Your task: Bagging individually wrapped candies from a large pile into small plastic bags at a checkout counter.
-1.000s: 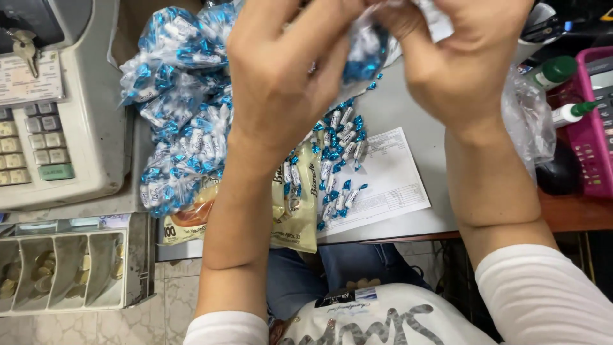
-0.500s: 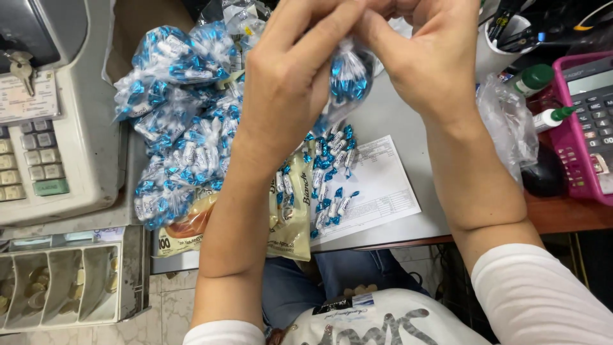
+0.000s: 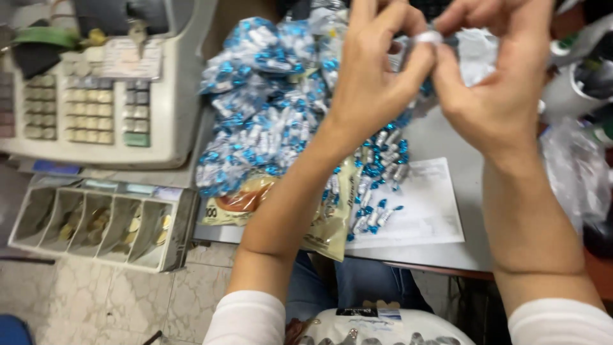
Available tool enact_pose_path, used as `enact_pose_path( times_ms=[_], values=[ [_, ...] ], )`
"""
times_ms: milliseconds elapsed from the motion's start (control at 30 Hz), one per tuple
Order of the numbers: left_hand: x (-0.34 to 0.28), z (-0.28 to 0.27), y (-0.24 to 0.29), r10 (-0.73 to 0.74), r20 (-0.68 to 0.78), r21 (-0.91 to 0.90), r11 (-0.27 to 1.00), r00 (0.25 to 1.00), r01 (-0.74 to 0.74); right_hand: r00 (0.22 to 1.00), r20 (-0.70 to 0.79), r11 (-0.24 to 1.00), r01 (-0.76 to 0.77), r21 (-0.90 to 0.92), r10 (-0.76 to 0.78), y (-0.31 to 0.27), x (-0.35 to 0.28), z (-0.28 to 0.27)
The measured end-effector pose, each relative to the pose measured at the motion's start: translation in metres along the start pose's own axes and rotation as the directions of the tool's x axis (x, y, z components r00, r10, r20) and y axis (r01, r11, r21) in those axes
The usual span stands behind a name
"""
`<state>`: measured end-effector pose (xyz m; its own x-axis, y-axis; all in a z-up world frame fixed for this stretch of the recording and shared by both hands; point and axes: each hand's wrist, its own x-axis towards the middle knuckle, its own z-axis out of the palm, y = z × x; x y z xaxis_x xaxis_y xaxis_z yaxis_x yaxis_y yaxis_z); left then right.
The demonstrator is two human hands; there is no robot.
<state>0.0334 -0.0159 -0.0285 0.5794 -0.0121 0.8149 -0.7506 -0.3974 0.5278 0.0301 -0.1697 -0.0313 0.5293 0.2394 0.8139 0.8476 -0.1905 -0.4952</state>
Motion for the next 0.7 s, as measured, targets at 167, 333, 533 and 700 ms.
enact_pose_path(
  times_ms=[167,333,533,700],
  values=[
    [-0.003,0.011,-0.023,-0.224,0.06,-0.404,0.885,0.973,0.229,0.997,0.023,0.982,0.075,-0.172,-0.072,0.003,-0.001,-0.005],
    [-0.004,0.0,-0.027,-0.331,0.219,-0.667,0.636,0.918,0.389,0.966,-0.051,0.892,0.214,-0.399,-0.255,0.001,-0.002,0.0],
    [-0.003,-0.006,-0.008,-0.155,0.146,-0.497,0.842,0.977,0.208,0.945,-0.016,0.825,0.278,-0.493,-0.328,-0.005,0.001,-0.006],
    [0.0,-0.007,0.002,-0.1,0.105,-0.44,0.887,0.989,0.137,0.934,0.011,0.783,0.305,-0.542,-0.356,-0.007,0.005,-0.01]
  ],
)
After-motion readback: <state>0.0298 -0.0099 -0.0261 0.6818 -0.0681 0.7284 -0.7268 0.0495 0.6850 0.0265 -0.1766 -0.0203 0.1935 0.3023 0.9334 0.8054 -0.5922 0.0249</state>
